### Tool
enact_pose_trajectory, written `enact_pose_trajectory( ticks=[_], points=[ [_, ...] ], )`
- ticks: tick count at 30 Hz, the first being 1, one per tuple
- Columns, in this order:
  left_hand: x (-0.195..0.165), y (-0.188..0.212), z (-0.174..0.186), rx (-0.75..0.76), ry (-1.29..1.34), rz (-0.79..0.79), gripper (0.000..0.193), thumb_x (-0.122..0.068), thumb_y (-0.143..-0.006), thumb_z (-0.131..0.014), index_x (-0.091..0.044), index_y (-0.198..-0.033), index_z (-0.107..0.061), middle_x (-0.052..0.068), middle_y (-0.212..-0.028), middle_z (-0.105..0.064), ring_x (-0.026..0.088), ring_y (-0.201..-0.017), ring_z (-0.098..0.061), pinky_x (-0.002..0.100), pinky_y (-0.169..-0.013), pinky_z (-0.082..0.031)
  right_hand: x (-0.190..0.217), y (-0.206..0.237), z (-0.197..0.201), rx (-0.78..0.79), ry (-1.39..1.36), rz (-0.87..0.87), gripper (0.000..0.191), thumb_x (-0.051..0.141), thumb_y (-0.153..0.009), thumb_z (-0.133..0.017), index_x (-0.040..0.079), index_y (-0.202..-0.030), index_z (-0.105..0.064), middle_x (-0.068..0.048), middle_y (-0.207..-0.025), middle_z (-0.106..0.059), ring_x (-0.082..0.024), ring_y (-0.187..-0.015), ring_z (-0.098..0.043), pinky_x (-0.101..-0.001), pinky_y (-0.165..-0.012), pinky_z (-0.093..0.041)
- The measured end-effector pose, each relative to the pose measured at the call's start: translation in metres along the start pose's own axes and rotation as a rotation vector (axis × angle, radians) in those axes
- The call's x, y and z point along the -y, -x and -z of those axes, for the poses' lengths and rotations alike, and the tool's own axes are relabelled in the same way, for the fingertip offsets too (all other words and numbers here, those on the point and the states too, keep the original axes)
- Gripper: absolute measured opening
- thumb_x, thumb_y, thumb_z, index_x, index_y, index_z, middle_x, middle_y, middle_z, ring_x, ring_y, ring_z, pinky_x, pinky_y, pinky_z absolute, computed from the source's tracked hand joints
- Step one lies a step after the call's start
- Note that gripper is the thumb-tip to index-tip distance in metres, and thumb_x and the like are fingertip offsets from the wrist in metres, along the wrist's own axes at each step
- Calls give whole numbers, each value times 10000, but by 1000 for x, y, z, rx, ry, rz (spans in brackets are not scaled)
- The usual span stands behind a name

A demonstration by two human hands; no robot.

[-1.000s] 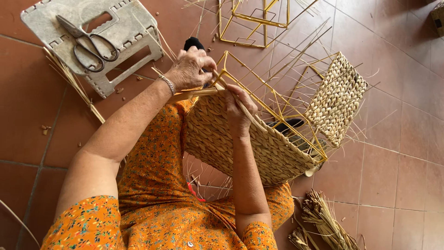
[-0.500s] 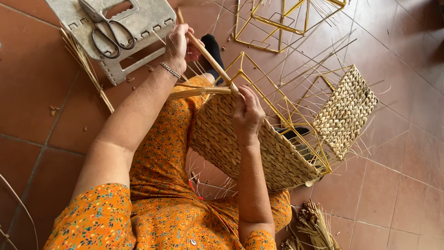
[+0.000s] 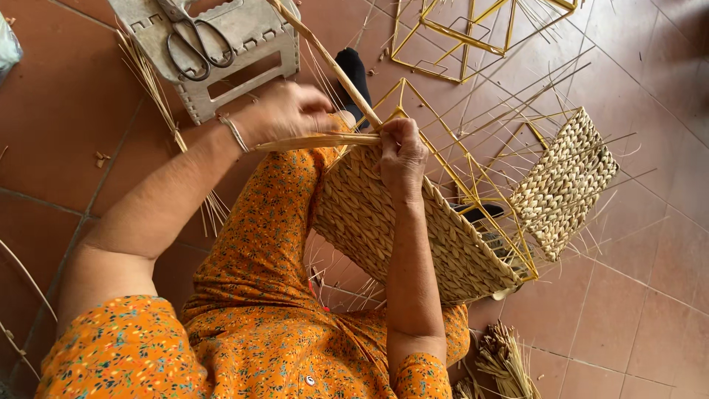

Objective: The person sits on the floor weaving a water hyacinth basket around a bamboo frame. They trim excess strands with scissors, fold and tuck woven strips over the frame edge, and weave thin sticks into the basket wall, working the basket on their lap.

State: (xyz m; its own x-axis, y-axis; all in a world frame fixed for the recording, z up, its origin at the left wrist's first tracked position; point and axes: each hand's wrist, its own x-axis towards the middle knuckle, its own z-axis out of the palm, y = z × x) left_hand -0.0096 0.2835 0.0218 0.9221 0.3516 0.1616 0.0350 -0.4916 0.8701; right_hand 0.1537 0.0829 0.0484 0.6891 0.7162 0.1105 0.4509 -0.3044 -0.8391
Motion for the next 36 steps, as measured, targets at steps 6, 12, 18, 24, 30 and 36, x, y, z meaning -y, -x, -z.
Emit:
enact_pose_trajectory(
  ticks=[6,12,18,24,30,36],
  points=[
    [-17,8,-31,128,-275,-20,343,-362,-897,-749,-74,-1082,-768,69,-981,-736,210,-965,-653,436,-921,-533,-3,2,0,85,-209,-126,86,0,-1024,-571,75,-1067,-582,-76,-999,-709,-84,-492,-597,-237,-396,-501],
    [-15,-20,-39,-53,411,196,352,-340,-977,-685,-16,-1103,-739,35,-859,-745,67,-680,-698,237,-579,-583,-24,-1,-3,140,-560,-140,120,-43,-1047,-488,75,-1052,-512,-113,-1023,-701,-75,-443,-509,-220,-362,-414],
    [-8,-33,-53,-137,516,465,312,-311,-980,-740,0,-965,-763,83,-689,-682,35,-437,-523,189,-369,-354,-34,2,-8,110,-619,-105,140,-57,-1066,-491,80,-1036,-495,-104,-1031,-672,-72,-471,-496,-220,-370,-399],
    [-7,-32,-56,-338,1104,265,223,-220,-1011,-755,-40,-976,-628,9,-689,-621,22,-438,-469,191,-350,-347,-16,9,-3,116,-543,-130,118,-11,-1074,-486,66,-1146,-539,-139,-1106,-714,-64,-498,-557,-207,-423,-456],
    [-43,-17,-76,-456,610,-44,181,-229,-1075,-640,-55,-1049,-683,28,-828,-736,82,-675,-707,222,-565,-607,-9,29,8,-126,-143,83,205,129,-1048,-573,13,-1198,-652,-141,-1071,-718,-75,-566,-662,-195,-468,-551],
    [-87,27,-125,-531,-19,-471,333,-137,-940,-727,3,-1233,-651,141,-1192,-687,284,-1104,-675,393,-973,-559,-19,18,34,142,-454,-424,510,420,-1037,-502,-13,-1064,-770,-75,-793,-728,-120,-643,-680,-280,-565,-592]
  ],
)
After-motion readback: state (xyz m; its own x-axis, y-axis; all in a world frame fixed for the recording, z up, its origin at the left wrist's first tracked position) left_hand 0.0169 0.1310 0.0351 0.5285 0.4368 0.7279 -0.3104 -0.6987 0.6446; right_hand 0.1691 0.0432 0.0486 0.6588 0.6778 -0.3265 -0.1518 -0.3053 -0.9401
